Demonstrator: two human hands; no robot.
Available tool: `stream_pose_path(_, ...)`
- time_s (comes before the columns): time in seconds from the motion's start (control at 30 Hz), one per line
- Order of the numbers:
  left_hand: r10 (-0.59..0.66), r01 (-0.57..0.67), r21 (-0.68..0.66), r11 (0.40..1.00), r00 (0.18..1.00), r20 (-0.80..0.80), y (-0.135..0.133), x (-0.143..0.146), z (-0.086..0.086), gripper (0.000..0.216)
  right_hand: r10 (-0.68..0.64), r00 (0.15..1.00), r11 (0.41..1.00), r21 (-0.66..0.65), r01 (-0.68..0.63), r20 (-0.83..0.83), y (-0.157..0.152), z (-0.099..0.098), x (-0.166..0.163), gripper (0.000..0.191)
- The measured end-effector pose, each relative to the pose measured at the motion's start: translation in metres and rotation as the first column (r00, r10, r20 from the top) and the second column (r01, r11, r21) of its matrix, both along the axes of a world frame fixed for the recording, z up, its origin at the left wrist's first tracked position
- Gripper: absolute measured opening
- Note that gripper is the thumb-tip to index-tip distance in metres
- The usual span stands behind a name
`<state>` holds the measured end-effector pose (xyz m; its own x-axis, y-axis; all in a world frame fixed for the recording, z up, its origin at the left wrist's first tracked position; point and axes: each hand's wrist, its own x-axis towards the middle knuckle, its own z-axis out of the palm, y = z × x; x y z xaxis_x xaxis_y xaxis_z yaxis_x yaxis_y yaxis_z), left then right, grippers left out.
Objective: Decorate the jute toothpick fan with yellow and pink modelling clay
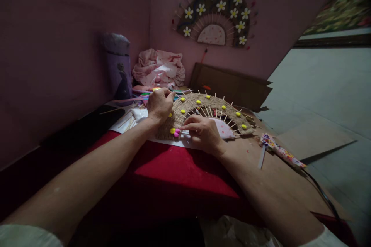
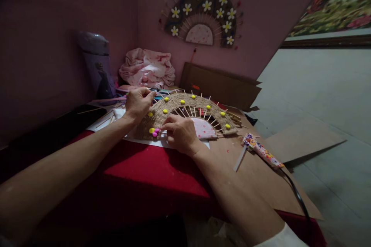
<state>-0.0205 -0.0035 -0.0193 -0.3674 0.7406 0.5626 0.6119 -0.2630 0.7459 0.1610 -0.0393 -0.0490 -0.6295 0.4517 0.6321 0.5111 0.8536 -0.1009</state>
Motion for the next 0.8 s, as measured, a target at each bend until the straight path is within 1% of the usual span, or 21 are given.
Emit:
stream_pose_path(0.07,-0.05,0.048,0.039,0.998,0.998,0.049,0.002,0.001,0.0,0.024,-0.023,0.998,1.0,0.002,0.023,-0.064,0.001,0.0,0.0,0.033)
stream_pose_path(0.1,-0.094,0.089,0.063,0.994,0.992,0.088,0.002,0.002,0.0,0.023,-0.035,0.995,0.999,0.0,0.035,-0.094,0.001,0.0,0.0,0.035)
stream_pose_path(0.17,-0.242,0.227,0.096,0.969,0.948,0.207,0.001,0.004,0.001,0.023,-0.059,0.985,0.998,0.0,0.059,-0.16,0.002,0.001,0.0,0.036)
stream_pose_path(0.2,-0.339,0.321,0.109,0.941,0.899,0.278,-0.001,0.006,0.003,0.023,-0.063,0.978,0.998,0.001,0.065,-0.197,0.002,0.001,-0.001,0.034)
stream_pose_path(0.23,-0.444,0.441,0.1,0.892,0.816,0.37,-0.004,0.007,0.004,0.024,-0.066,0.969,0.998,0.004,0.069,-0.239,0.001,0.002,-0.001,0.032)
stream_pose_path(0.27,-0.532,0.554,0.103,0.826,0.707,0.466,-0.007,0.008,0.005,0.025,-0.068,0.956,0.997,0.007,0.073,-0.286,0.0,0.004,-0.002,0.028)
stream_pose_path(0.3,-0.615,0.681,0.095,0.726,0.581,0.532,-0.009,0.009,0.006,0.027,-0.068,0.942,0.997,0.007,0.074,-0.329,-0.001,0.005,-0.003,0.025)
stream_pose_path(0.33,-0.67,0.775,0.093,0.625,0.472,0.573,-0.012,0.01,0.007,0.029,-0.071,0.925,0.997,0.006,0.079,-0.374,-0.002,0.007,-0.003,0.02)
stream_pose_path(0.4,-0.71,0.854,0.119,0.507,0.335,0.619,-0.016,0.011,0.007,0.033,-0.068,0.892,0.996,0.021,0.087,-0.446,-0.006,0.011,-0.005,0.012)
stream_pose_path(0.43,-0.723,0.876,0.128,0.465,0.293,0.626,-0.018,0.012,0.007,0.034,-0.063,0.882,0.996,0.025,0.084,-0.466,-0.007,0.013,-0.005,0.011)
stream_pose_path(0.5,-0.735,0.897,0.137,0.421,0.249,0.631,-0.02,0.013,0.006,0.036,-0.059,0.873,0.997,0.018,0.078,-0.483,-0.009,0.015,-0.006,0.009)
stream_pose_path(0.53,-0.737,0.902,0.134,0.41,0.242,0.631,-0.021,0.014,0.006,0.036,-0.061,0.875,0.997,0.013,0.077,-0.481,-0.01,0.015,-0.007,0.009)
stream_pose_path(0.7,-0.747,0.915,0.087,0.394,0.263,0.61,-0.025,0.017,0.003,0.044,-0.065,0.909,0.997,0.005,0.074,-0.411,-0.008,0.012,-0.007,0.016)
stream_pose_path(0.8,-0.777,0.92,0.096,0.381,0.262,0.573,-0.025,0.019,0.001,0.047,-0.066,0.915,0.997,0.007,0.075,-0.397,-0.005,0.01,-0.008,0.011)
